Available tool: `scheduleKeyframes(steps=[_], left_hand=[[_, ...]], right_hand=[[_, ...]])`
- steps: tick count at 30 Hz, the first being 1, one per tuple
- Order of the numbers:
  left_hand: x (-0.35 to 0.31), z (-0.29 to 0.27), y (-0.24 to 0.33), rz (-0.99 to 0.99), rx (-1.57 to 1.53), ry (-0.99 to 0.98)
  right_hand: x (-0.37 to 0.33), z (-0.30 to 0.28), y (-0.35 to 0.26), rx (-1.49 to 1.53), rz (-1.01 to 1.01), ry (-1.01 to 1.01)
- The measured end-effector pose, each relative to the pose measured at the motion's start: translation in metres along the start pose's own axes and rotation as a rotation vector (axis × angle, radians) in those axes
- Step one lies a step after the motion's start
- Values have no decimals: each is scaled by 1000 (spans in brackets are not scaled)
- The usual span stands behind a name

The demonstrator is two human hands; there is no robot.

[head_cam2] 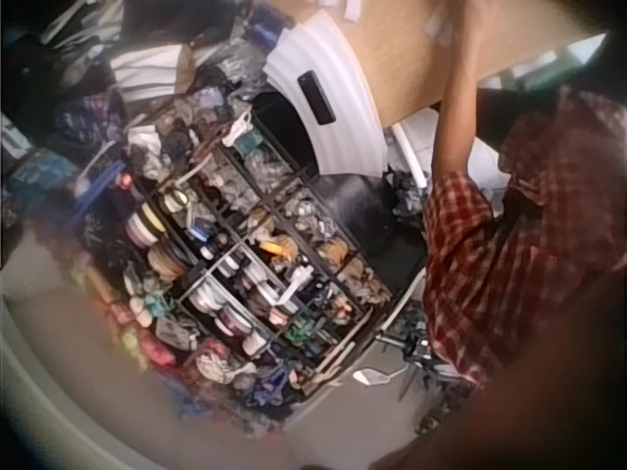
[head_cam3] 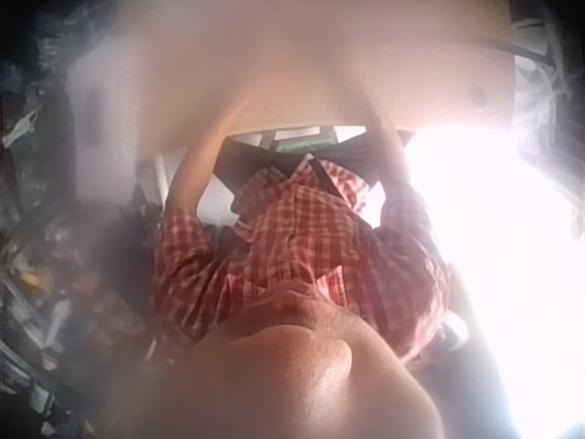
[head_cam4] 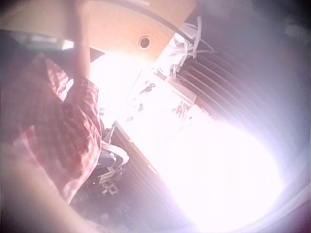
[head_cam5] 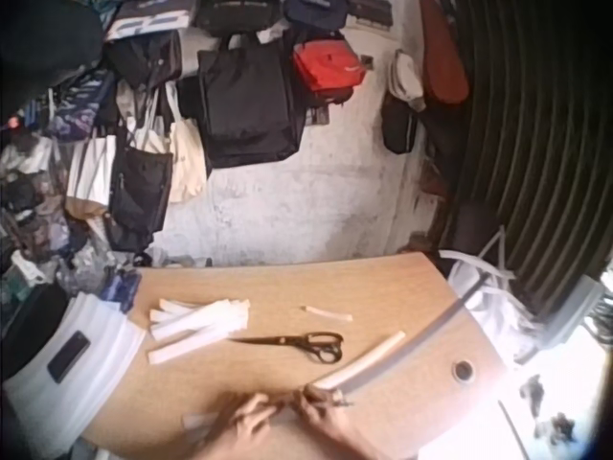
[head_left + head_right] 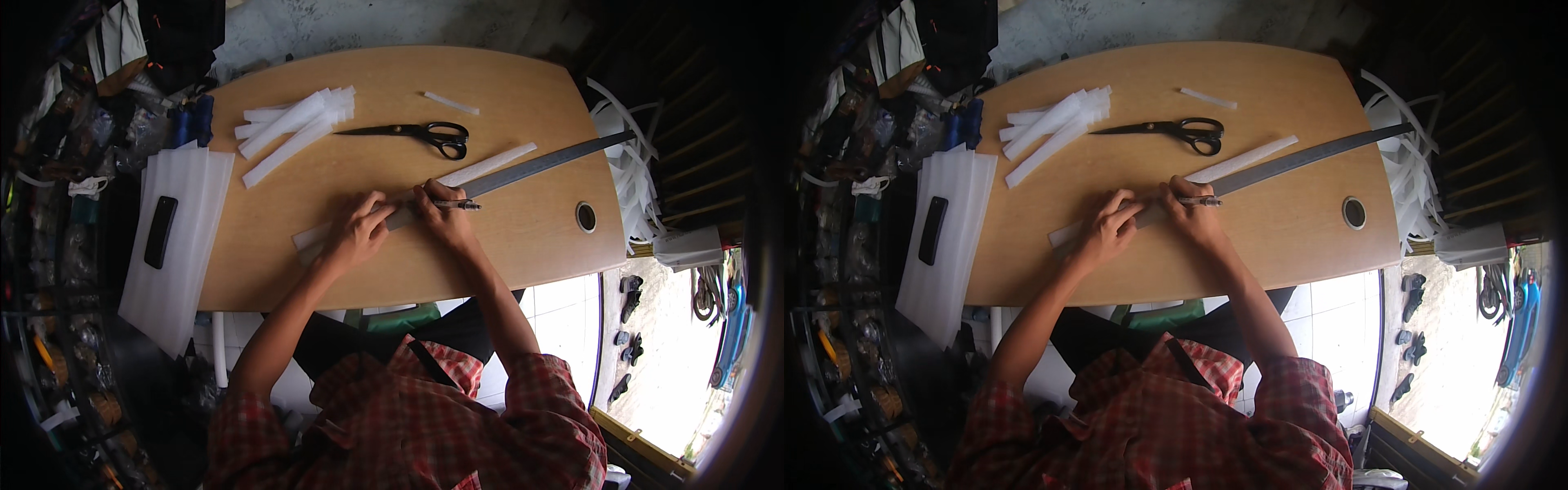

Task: The person measures and cuts a long white plastic tube into short segments using a metal ruler and scissors. The cut pieces are stacked on the table as the task continues.

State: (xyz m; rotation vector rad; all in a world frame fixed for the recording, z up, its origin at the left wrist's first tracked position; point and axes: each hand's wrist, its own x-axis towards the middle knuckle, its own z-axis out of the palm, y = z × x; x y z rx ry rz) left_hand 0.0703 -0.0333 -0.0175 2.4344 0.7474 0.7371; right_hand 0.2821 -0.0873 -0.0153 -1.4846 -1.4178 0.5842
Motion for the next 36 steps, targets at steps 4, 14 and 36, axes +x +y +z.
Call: scheduleKeyframes(steps=[4,14,36], left_hand=[[1,-2,2,-3,12,1],[8,-3,-3,50,67,33],[9,0,-4,13,7,41]], right_hand=[[2,3,3,16,-31,10],[7,0,0,35,-1,-3],[8,1,-1,29,-20,-7]])
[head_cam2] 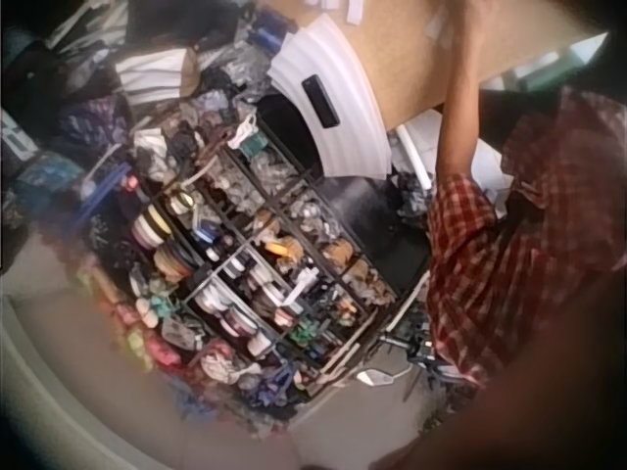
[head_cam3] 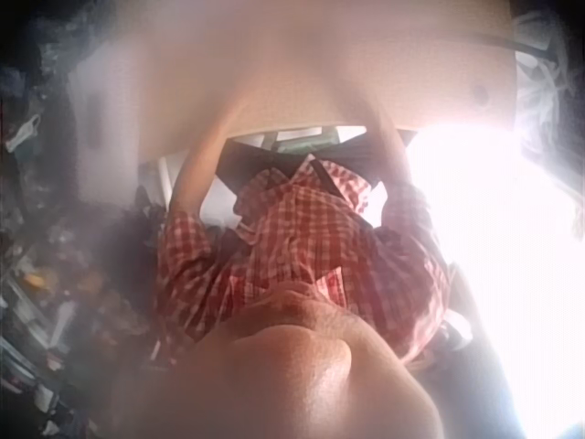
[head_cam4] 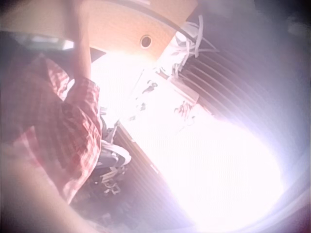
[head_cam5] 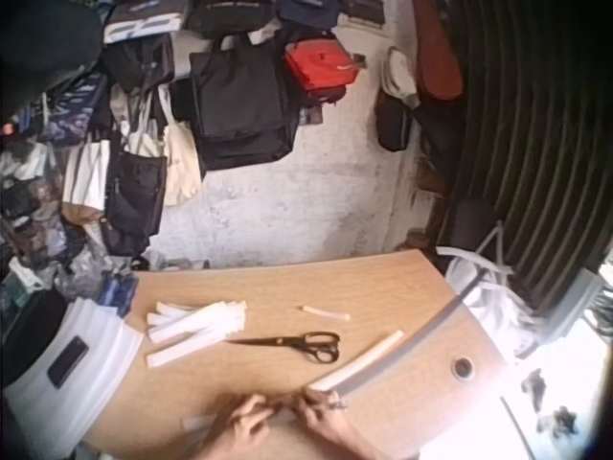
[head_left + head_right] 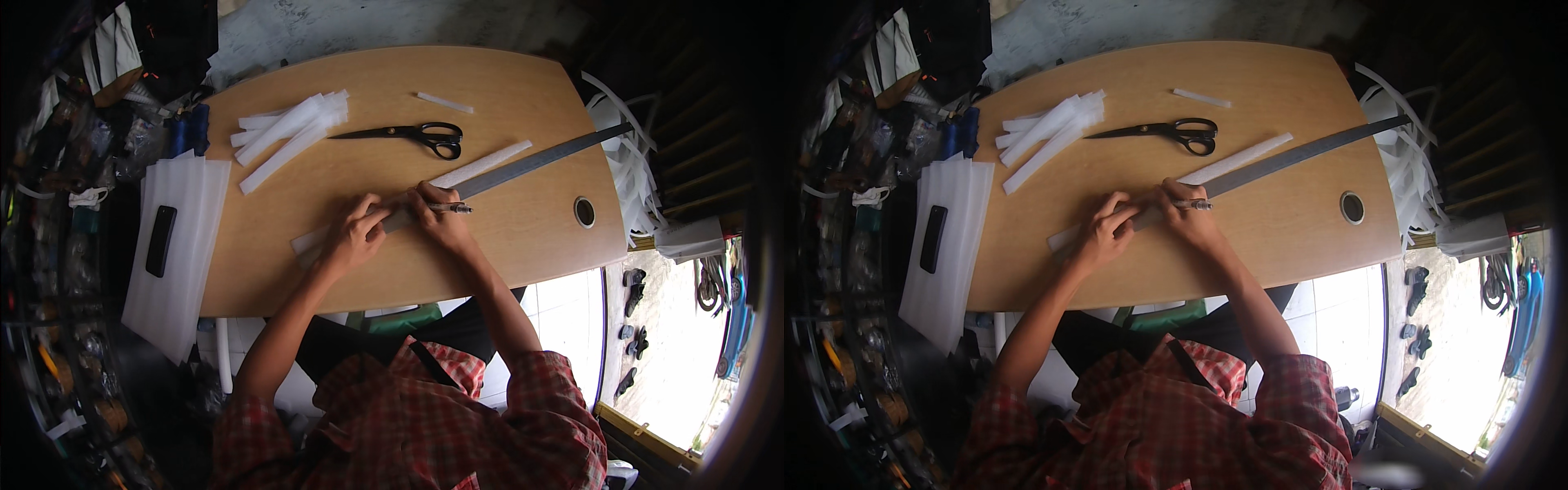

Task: The person measures and cuts a long white plastic tube into short segments using a metal ruler and scissors. The cut pieces are stacked on the table as the task continues.

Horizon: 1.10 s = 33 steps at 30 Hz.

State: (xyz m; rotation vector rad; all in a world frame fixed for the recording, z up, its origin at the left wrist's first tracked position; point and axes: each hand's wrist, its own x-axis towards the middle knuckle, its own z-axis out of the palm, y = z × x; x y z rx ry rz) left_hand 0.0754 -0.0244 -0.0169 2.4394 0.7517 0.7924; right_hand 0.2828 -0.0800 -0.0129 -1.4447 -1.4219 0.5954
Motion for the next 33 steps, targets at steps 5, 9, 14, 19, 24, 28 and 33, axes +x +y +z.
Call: scheduleKeyframes(steps=[5,9,14,19,24,28,33], left_hand=[[-1,2,-3,3,-14,14],[0,1,-3,2,-3,6],[-1,4,-7,21,24,3],[-4,4,-5,-91,-90,-43],[-1,-2,-3,-81,-122,-6],[-1,-2,-5,-64,-149,39],[1,1,-6,-100,-196,46]], right_hand=[[-1,-2,-3,-1,5,1],[0,-1,-3,14,3,14],[-1,0,9,-4,-29,-2],[-10,-21,-14,123,-163,117],[-26,-54,-12,-666,-271,-194],[-33,-60,-14,-878,-313,-307],[-29,-67,-38,-834,-292,-340]])
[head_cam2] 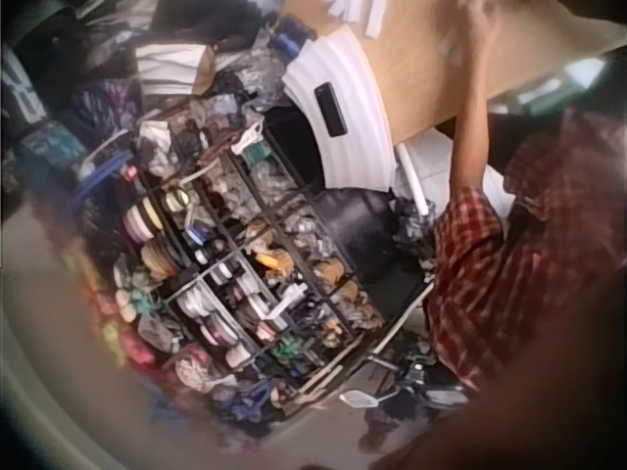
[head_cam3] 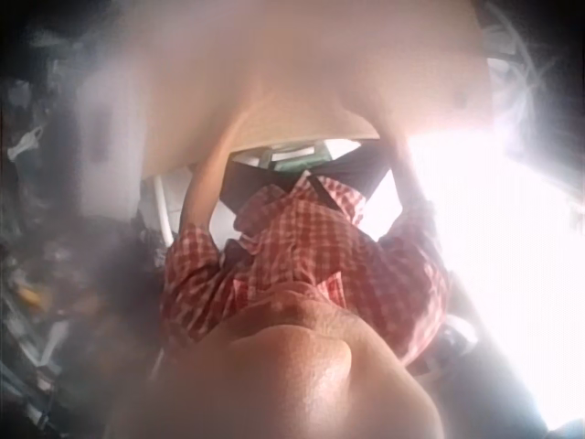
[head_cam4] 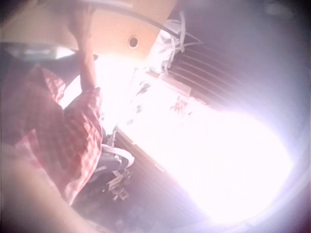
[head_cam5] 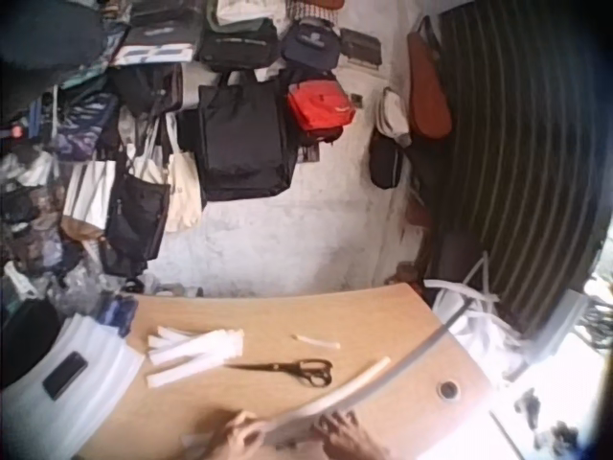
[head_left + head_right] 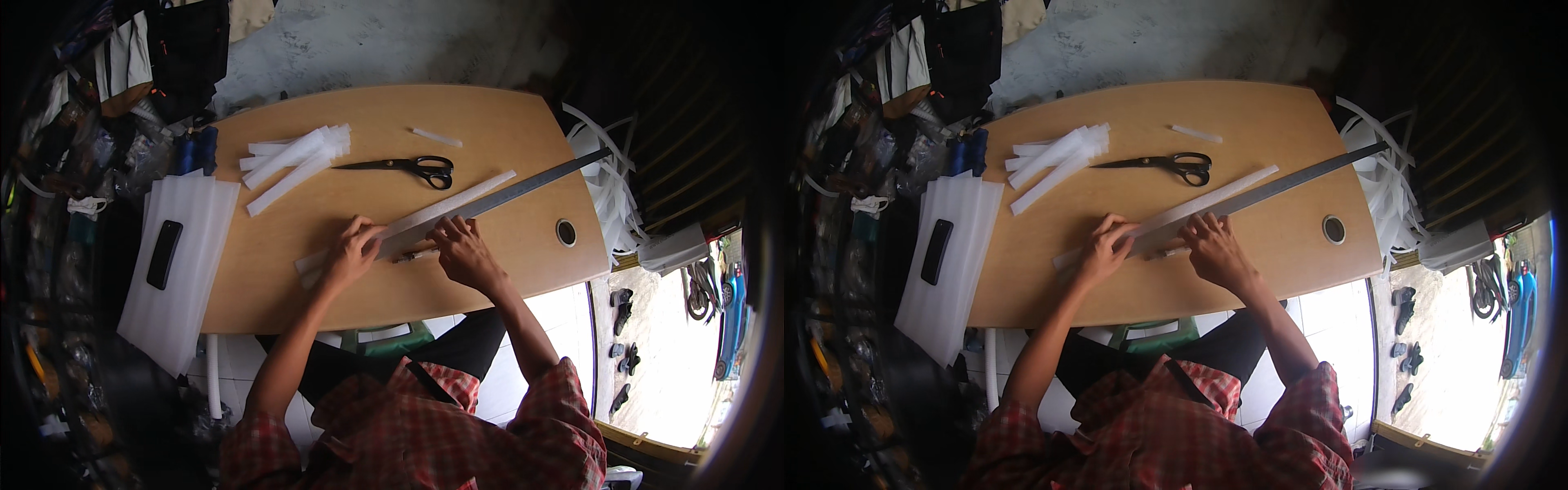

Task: The person measures and cuts a long white plastic tube into short segments using a metal ruler and scissors. The cut pieces are stacked on the table as the task continues.

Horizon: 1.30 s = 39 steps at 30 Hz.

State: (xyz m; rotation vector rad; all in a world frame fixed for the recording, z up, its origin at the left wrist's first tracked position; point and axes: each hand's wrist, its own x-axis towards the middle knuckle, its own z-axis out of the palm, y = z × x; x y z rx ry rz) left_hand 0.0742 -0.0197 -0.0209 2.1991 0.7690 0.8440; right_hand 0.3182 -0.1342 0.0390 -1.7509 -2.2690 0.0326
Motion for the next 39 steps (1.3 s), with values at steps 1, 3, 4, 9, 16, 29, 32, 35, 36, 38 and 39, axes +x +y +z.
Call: scheduleKeyframes(steps=[1,3,4,9,16,29,32,35,36,38,39], left_hand=[[0,2,0,-19,1,3],[0,3,0,35,63,50],[-3,1,-1,54,101,71],[-3,1,-4,91,173,65],[1,2,1,94,216,43],[3,0,4,51,188,60],[2,0,0,62,171,76],[-2,-4,2,2,137,53],[-3,-5,2,1,142,56],[-3,-5,4,3,149,59],[-3,-4,3,18,149,61]], right_hand=[[2,-7,-5,107,-37,85],[9,-45,-33,529,-46,118],[14,-81,-60,851,-23,62],[3,-180,-176,2039,-591,303],[28,-186,-241,2396,-889,852],[127,-9,46,474,273,222],[127,39,104,47,305,72],[128,46,94,-49,266,-77],[133,37,91,-53,259,-140],[140,29,92,-70,184,-222],[142,23,97,-86,115,-237]])
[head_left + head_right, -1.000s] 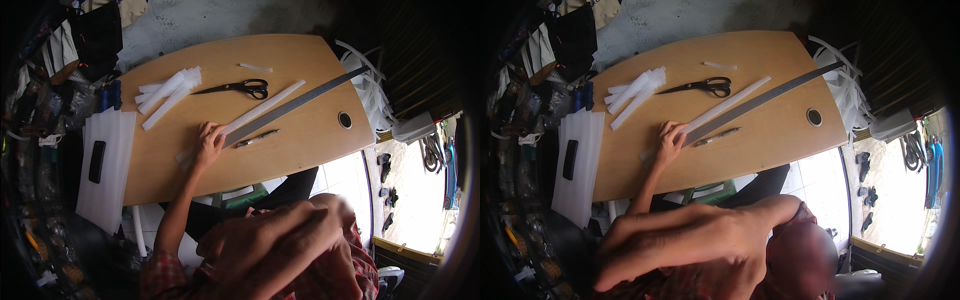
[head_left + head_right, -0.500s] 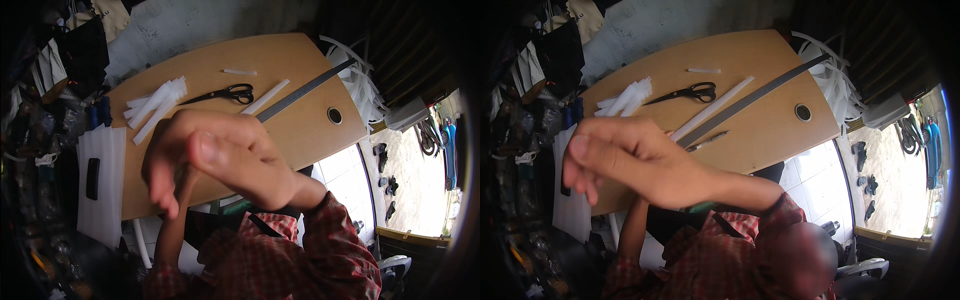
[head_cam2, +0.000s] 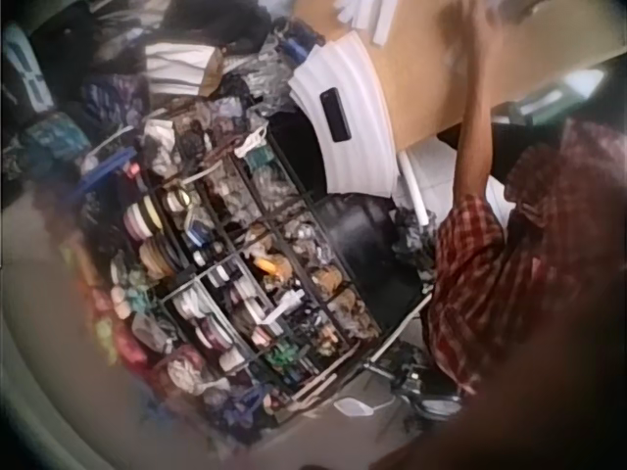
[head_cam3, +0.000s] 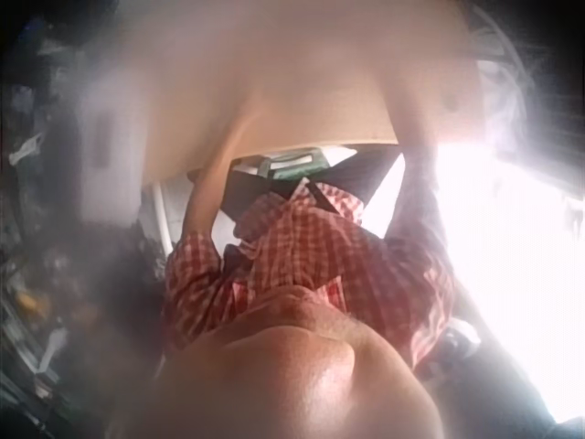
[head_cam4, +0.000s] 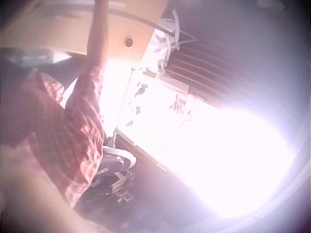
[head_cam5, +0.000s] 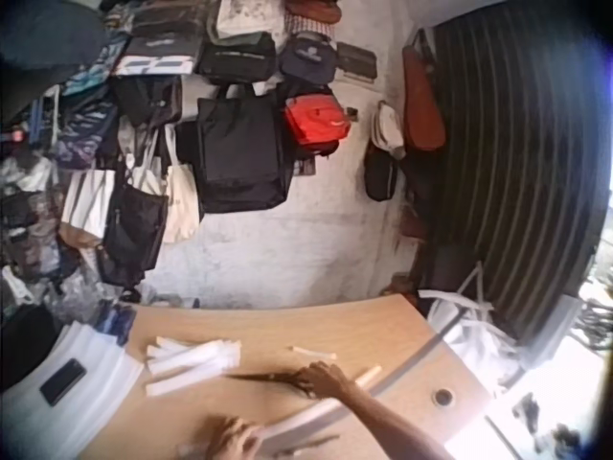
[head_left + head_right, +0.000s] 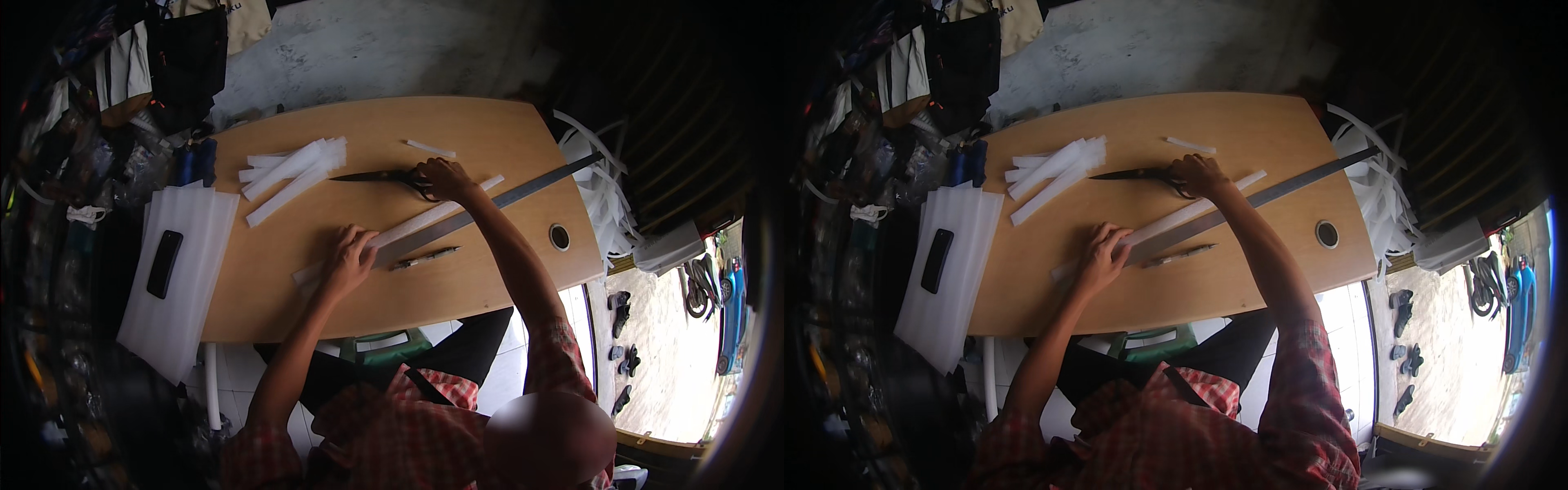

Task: The person measures and cuts a long white plastic tube into short segments using a metal ruler and scissors. The cut pieces are stacked on the table as the task continues.

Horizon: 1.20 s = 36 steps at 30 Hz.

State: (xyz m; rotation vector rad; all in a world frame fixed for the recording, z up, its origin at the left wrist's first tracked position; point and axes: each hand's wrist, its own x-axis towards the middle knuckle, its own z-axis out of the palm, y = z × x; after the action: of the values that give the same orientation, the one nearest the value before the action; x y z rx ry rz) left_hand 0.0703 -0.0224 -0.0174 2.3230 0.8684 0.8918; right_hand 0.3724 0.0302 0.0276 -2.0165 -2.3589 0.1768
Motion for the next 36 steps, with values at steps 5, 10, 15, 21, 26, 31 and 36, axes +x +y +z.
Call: scheduleKeyframes(steps=[5,10,15,21,26,31,36], left_hand=[[0,6,-6,50,44,27],[10,7,-2,-57,102,-52],[23,10,-13,-34,73,-6],[62,-46,8,-313,-301,-70],[77,-80,36,-356,-454,-141],[69,-81,46,-290,-430,-164],[68,-83,40,-351,-568,-88]], right_hand=[[-22,-42,-7,84,22,-122],[-78,-47,-7,543,58,6],[-159,-28,-44,1410,47,86],[-211,-7,-102,1530,166,73],[-235,22,-115,1407,178,34],[-233,16,-139,1449,141,50],[-239,28,-142,1472,129,67]])
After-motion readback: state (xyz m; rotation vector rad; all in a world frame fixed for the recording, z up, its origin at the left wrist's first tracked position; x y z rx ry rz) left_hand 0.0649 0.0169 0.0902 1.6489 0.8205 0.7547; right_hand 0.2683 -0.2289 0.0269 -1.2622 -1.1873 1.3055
